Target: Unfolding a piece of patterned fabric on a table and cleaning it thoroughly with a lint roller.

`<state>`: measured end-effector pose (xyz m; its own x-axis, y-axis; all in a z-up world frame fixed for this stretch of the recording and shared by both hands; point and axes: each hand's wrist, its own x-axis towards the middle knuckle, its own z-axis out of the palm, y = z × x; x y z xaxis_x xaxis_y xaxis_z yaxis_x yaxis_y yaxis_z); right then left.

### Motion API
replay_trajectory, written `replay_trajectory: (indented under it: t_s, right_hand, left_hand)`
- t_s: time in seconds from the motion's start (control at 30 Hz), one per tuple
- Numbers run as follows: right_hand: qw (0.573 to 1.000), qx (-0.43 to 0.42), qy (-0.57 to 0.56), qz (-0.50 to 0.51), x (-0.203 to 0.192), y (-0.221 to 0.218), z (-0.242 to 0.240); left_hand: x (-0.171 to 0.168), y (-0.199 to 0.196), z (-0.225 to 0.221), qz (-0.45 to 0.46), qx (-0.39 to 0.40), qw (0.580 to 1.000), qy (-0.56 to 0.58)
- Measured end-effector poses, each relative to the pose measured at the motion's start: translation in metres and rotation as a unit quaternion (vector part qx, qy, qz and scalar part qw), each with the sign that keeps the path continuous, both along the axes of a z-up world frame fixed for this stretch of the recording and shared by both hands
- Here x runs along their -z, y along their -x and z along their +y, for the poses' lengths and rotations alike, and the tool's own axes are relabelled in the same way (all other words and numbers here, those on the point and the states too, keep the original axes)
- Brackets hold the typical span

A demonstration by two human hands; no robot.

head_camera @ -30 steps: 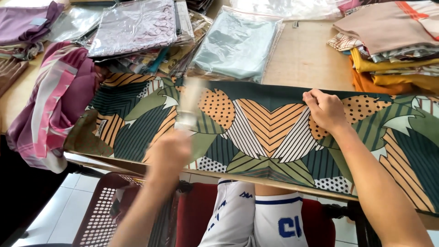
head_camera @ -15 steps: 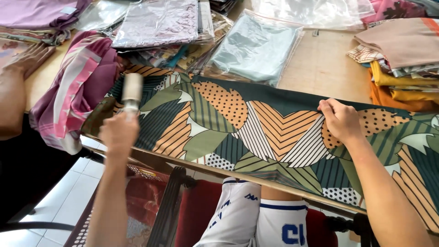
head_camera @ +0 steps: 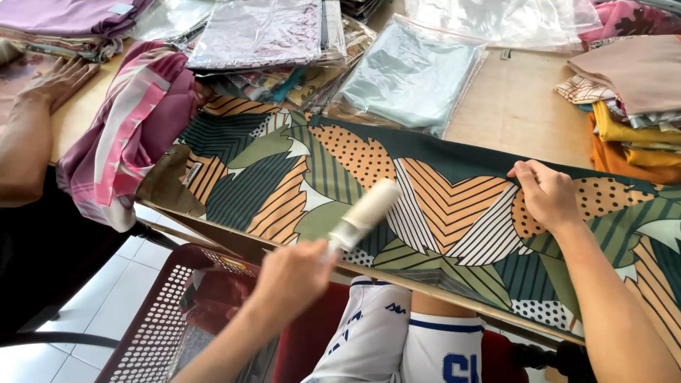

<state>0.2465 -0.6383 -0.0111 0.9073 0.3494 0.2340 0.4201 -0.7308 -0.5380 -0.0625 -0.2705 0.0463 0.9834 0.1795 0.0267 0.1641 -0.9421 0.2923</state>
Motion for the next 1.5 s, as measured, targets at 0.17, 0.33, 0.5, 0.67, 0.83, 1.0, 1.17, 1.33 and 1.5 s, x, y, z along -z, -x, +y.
replay_trajectory:
  t_s: [0.17,0.33,0.5,0.67,0.83,1.0,1.17,1.33,1.5]
  right_hand:
    - [1.000,0.002,0.015,-0.006,0.009,-0.005,-0.001]
    - [0.997,-0.007,0.040,-0.060,0.020,-0.014,-0.003]
    - [0.998,-0.001,0.045,-0.033,0.010,-0.007,0.001]
    - [0.999,0.004,0.046,-0.028,0.007,-0.005,0.001]
    - [1.000,0.006,0.019,0.005,-0.002,0.005,-0.001]
    - [1.000,0.007,0.026,-0.005,0.005,-0.004,-0.002]
    - [0.997,0.023,0.063,-0.025,0.006,-0.007,0.002]
    - [0.997,0.000,0.057,-0.049,0.014,-0.010,0.003]
    - [0.999,0.002,0.030,-0.029,0.005,0.002,0.002]
  left_hand:
    - [-0.020,0.009,0.115,0.114,-0.186,0.976,0.010]
    - [-0.005,0.039,0.243,0.062,-0.328,0.936,-0.114]
    - [-0.011,0.044,0.164,0.006,-0.228,0.960,-0.164]
    - [0.012,0.038,0.002,-0.059,0.117,0.973,-0.190]
    - [0.008,0.028,-0.062,0.079,0.147,0.986,0.012]
    - [-0.018,0.039,0.044,0.123,-0.144,0.982,0.010]
    - [0.029,0.077,0.221,0.075,-0.189,0.943,-0.264]
    - [-0.024,0.056,0.160,-0.005,-0.317,0.948,-0.035]
    - [-0.029,-0.029,-0.001,-0.004,-0.076,0.996,0.050]
